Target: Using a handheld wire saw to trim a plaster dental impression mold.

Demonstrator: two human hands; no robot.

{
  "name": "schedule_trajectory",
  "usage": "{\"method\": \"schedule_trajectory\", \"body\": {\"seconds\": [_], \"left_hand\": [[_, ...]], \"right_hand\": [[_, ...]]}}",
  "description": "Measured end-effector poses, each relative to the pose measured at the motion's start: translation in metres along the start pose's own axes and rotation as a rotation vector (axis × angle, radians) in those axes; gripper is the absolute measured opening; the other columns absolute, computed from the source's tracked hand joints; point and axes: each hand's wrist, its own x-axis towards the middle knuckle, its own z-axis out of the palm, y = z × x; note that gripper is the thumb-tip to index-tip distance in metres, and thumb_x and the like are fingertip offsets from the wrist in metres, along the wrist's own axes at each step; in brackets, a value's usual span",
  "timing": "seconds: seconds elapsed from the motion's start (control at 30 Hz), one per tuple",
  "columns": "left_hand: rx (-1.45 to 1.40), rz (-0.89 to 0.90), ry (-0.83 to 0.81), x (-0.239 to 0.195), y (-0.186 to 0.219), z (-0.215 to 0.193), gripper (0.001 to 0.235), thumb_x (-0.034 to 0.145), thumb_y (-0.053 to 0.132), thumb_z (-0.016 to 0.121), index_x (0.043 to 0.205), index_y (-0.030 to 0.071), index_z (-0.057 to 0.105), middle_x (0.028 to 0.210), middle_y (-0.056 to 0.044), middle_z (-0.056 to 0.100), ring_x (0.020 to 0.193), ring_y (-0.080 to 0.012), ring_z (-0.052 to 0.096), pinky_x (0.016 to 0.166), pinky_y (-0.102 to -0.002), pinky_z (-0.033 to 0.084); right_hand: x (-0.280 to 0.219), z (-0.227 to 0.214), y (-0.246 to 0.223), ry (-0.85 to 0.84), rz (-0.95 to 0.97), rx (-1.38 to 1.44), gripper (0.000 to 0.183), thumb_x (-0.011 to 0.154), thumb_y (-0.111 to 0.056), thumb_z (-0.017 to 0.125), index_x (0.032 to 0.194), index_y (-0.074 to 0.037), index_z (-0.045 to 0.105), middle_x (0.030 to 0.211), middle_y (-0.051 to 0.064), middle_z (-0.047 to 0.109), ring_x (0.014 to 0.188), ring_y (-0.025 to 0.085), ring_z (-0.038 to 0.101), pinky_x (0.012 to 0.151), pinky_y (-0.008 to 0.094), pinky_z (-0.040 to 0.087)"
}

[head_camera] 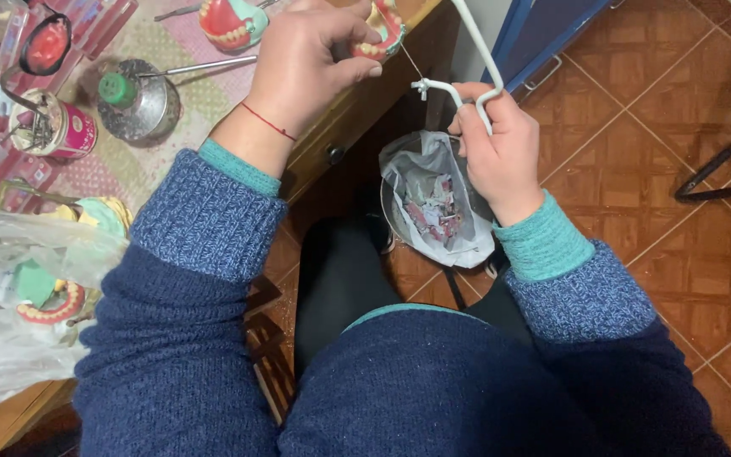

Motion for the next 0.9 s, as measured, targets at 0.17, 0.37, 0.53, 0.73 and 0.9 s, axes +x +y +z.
{"method": "schedule_trajectory", "body": {"seconds": [0.17, 0.37, 0.53, 0.73, 0.9], "left_hand": [[0.027, -0.045, -0.016, -0.002, 0.002, 0.002, 0.032, 0.083, 0.015, 0.096, 0.108, 0.008, 0.077, 0.095, -0.008, 0.073, 0.082, -0.0207, 0.072, 0.071, -0.034, 0.056], [0.007, -0.019, -0.03, -0.001, 0.006, 0.001, 0.03, 0.085, 0.01, 0.088, 0.112, 0.01, 0.075, 0.095, -0.006, 0.077, 0.078, -0.0182, 0.075, 0.068, -0.032, 0.057], [0.099, 0.021, 0.001, -0.004, 0.006, 0.003, 0.029, 0.089, 0.018, 0.093, 0.111, 0.01, 0.076, 0.089, -0.007, 0.075, 0.078, -0.0219, 0.073, 0.068, -0.034, 0.057], [0.074, 0.043, -0.001, -0.006, 0.002, 0.006, 0.026, 0.089, 0.014, 0.088, 0.111, 0.009, 0.074, 0.094, -0.007, 0.076, 0.082, -0.0222, 0.074, 0.07, -0.034, 0.058], [0.086, 0.028, -0.007, -0.006, 0.004, 0.005, 0.025, 0.09, 0.014, 0.087, 0.111, 0.009, 0.075, 0.094, -0.008, 0.076, 0.082, -0.0233, 0.075, 0.07, -0.035, 0.057]], "right_hand": [[-0.001, -0.003, -0.001, 0.002, -0.021, -0.056, 0.02, 0.11, -0.007, 0.058, 0.126, -0.002, 0.068, 0.086, -0.001, 0.067, 0.068, 0.003, 0.057, 0.062, 0.02, 0.048], [-0.001, -0.005, 0.001, 0.0, -0.079, -0.131, 0.019, 0.112, -0.009, 0.06, 0.127, -0.003, 0.069, 0.084, 0.0, 0.066, 0.068, 0.005, 0.058, 0.063, 0.022, 0.048], [-0.003, -0.007, 0.008, -0.011, -0.166, -0.202, 0.02, 0.114, -0.01, 0.059, 0.13, -0.003, 0.068, 0.084, 0.001, 0.065, 0.073, 0.007, 0.061, 0.068, 0.023, 0.05], [-0.012, -0.006, 0.021, 0.0, -0.11, -0.214, 0.024, 0.112, -0.008, 0.058, 0.133, -0.003, 0.069, 0.082, 0.002, 0.063, 0.072, 0.009, 0.06, 0.067, 0.025, 0.049], [0.001, 0.004, 0.014, 0.013, -0.204, -0.243, 0.025, 0.112, -0.005, 0.059, 0.134, -0.002, 0.069, 0.084, 0.004, 0.064, 0.075, 0.01, 0.061, 0.069, 0.027, 0.05]]}}
